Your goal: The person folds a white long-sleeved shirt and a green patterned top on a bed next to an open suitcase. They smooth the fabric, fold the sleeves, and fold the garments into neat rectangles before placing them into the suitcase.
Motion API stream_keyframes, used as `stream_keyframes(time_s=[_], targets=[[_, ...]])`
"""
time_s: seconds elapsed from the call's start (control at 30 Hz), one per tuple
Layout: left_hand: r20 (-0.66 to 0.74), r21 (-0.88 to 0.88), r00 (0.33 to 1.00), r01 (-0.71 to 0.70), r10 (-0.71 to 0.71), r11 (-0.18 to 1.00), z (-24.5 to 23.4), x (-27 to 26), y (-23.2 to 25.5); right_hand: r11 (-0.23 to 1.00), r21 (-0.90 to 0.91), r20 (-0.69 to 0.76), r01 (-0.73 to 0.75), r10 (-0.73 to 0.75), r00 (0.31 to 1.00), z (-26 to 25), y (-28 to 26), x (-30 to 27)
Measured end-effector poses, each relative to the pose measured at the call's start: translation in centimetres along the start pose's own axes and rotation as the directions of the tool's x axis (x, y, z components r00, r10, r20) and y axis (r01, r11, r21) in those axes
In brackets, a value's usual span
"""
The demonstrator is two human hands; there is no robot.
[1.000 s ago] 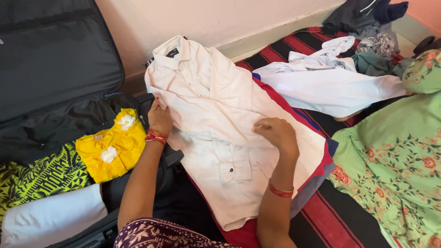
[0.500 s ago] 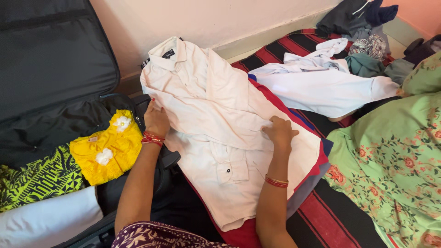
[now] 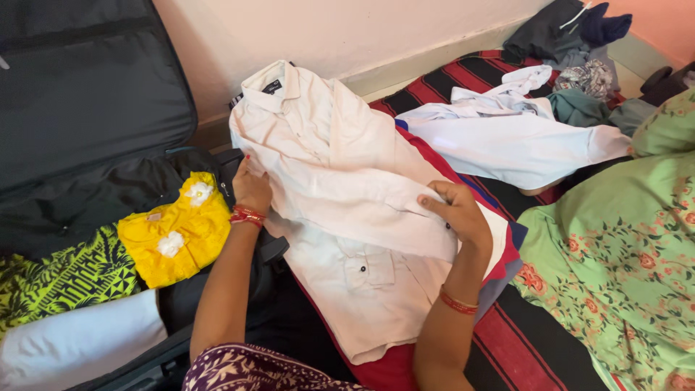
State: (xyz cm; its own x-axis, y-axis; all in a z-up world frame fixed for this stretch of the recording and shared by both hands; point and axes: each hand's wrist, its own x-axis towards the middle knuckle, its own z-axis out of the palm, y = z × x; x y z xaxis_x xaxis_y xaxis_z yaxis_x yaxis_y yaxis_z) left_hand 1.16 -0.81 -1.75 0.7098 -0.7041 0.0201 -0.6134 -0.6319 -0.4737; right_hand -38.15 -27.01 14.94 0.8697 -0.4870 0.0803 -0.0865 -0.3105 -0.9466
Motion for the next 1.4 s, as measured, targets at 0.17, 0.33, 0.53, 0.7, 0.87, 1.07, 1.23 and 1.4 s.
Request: stream_keyframes(time_s=[0.17,0.33,0.53,0.7,0.87,1.07,1.23,1.4], targets=[[0.055,0.076,0.998,0.037,-0.041,0.996,2.6,1.4,1.1,0.746,-0.605,-0.063,-0.277,0.302,0.951,-0.8,7.0,0.4],[0.060,0.073,0.998,0.016,-0.020,0.997,2.8,1.3,1.3,0.603,-0.746,-0.243,-0.284,0.150,0.958,0.1,8.2,-1.3],[0.125,0.006,0.992,-0.008,0.007,1.000,-0.2,0.1,1.3,0.712,-0.442,0.123,0.546,-0.555,0.823,9.2,5.5,8.7],[0.038,0.011,0.999,-0.017,0.016,1.000,0.8,0.0,1.8,0.883,-0.016,0.406,0.469,-0.423,0.810,22.0,4.9,19.9],[-0.086,0.053,0.995,0.063,-0.058,0.997,1.5,0.5,2.3,0.812,-0.088,0.336,0.576,-0.520,0.785,31.8,6.9,27.2],[0.070,-0.103,0.997,0.039,-0.032,0.994,1.6,0.6,2.5,0.927,0.165,0.369,0.337,-0.375,0.851,37.5,7.1,31.6],[-0.009,-0.058,0.998,0.069,-0.069,0.996,0.9,0.1,2.6,0.826,0.179,0.356,0.534,-0.560,0.748,38.9,8.8,31.7],[0.004,-0.110,0.999,0.043,-0.043,0.993,-1.7,-0.8,1.9,0.829,0.202,0.359,0.522,-0.559,0.748,37.2,10.0,31.2]])
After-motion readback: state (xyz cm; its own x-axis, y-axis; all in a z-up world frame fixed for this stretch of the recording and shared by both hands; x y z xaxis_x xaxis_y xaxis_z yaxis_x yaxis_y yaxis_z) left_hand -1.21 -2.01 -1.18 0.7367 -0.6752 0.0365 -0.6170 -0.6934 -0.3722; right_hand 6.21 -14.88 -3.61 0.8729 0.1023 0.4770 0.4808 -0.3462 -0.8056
